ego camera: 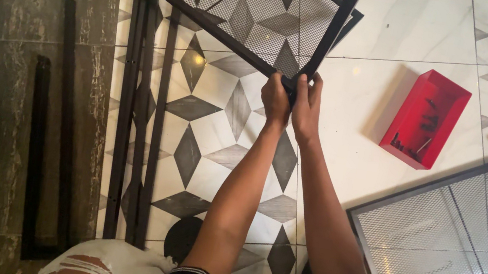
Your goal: The person assembles a black metal mesh frame by inserting rods into corner joints and tightening them with screws. The person works on the floor, handling the frame, rods, and fasteners from a red parts tray.
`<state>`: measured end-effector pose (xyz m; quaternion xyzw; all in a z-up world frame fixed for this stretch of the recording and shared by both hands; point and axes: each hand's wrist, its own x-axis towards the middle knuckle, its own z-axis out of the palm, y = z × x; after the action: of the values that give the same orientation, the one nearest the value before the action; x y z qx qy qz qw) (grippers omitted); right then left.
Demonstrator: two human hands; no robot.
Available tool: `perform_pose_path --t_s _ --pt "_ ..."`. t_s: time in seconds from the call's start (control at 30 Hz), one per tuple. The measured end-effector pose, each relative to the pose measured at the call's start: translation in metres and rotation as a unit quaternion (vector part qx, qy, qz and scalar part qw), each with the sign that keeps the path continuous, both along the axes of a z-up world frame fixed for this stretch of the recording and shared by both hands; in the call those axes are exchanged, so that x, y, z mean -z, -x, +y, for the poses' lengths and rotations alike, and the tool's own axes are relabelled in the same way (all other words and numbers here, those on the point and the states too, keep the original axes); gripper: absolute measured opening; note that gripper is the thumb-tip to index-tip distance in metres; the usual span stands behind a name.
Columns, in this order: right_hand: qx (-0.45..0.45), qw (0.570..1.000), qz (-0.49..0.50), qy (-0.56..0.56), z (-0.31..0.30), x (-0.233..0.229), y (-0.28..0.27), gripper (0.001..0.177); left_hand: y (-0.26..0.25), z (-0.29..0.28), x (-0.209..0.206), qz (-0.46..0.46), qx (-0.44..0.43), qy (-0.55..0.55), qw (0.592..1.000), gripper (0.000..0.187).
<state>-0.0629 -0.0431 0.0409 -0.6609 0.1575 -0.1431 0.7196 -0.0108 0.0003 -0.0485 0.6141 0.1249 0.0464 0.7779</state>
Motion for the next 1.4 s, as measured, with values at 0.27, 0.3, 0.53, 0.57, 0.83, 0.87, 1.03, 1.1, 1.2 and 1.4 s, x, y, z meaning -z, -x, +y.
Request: perform_pose_path --t_s 0.27,0.3,0.53,0.57,0.83,0.87,1.03,1.1,1.2,1.4 --pt "-0.009 0.999 -0.016 -0.041 -0.007 0.029 -0.001 0.042 0.008 0.003 -0.025 0.069 0.009 -0.005 0.998 0.049" --pt "-0.008 0.999 -0.012 -0.044 -0.007 0.032 0.0 0.043 0.011 0.004 -0.025 0.084 0.01 0.005 0.996 0.05" --pt "0.01 0.999 0.006 -0.046 -0.011 0.051 0.0 0.043 0.009 0.003 -0.01 0.155 0.03 -0.011 0.987 0.054" --pt "0.016 0.999 0.013 -0.046 -0.012 0.054 -0.001 0.042 0.008 0.003 -0.007 0.139 0.034 -0.035 0.989 0.056" --pt "0.028 0.995 0.027 -0.096 -0.03 0.083 -0.006 0.032 0.008 -0.004 0.003 0.163 0.059 -0.116 0.978 0.059" --pt "0.032 0.994 0.03 -0.098 -0.032 0.086 -0.006 0.031 0.009 -0.005 0.006 0.155 0.061 -0.126 0.978 0.059" --pt "0.046 0.993 0.04 -0.1 -0.038 0.096 -0.003 0.028 0.016 -0.007 0.014 0.133 0.073 -0.138 0.979 0.058" --pt "0.046 0.992 0.049 -0.106 -0.04 0.099 -0.002 0.028 0.018 -0.008 0.017 0.123 0.071 -0.135 0.981 0.057" --pt "0.058 0.991 0.046 -0.113 -0.04 0.103 -0.003 0.028 0.019 -0.008 0.021 0.149 0.074 -0.156 0.974 0.056" --pt "0.059 0.988 0.065 -0.128 -0.045 0.106 0.002 0.029 0.025 -0.012 0.029 0.172 0.072 -0.15 0.971 0.052"
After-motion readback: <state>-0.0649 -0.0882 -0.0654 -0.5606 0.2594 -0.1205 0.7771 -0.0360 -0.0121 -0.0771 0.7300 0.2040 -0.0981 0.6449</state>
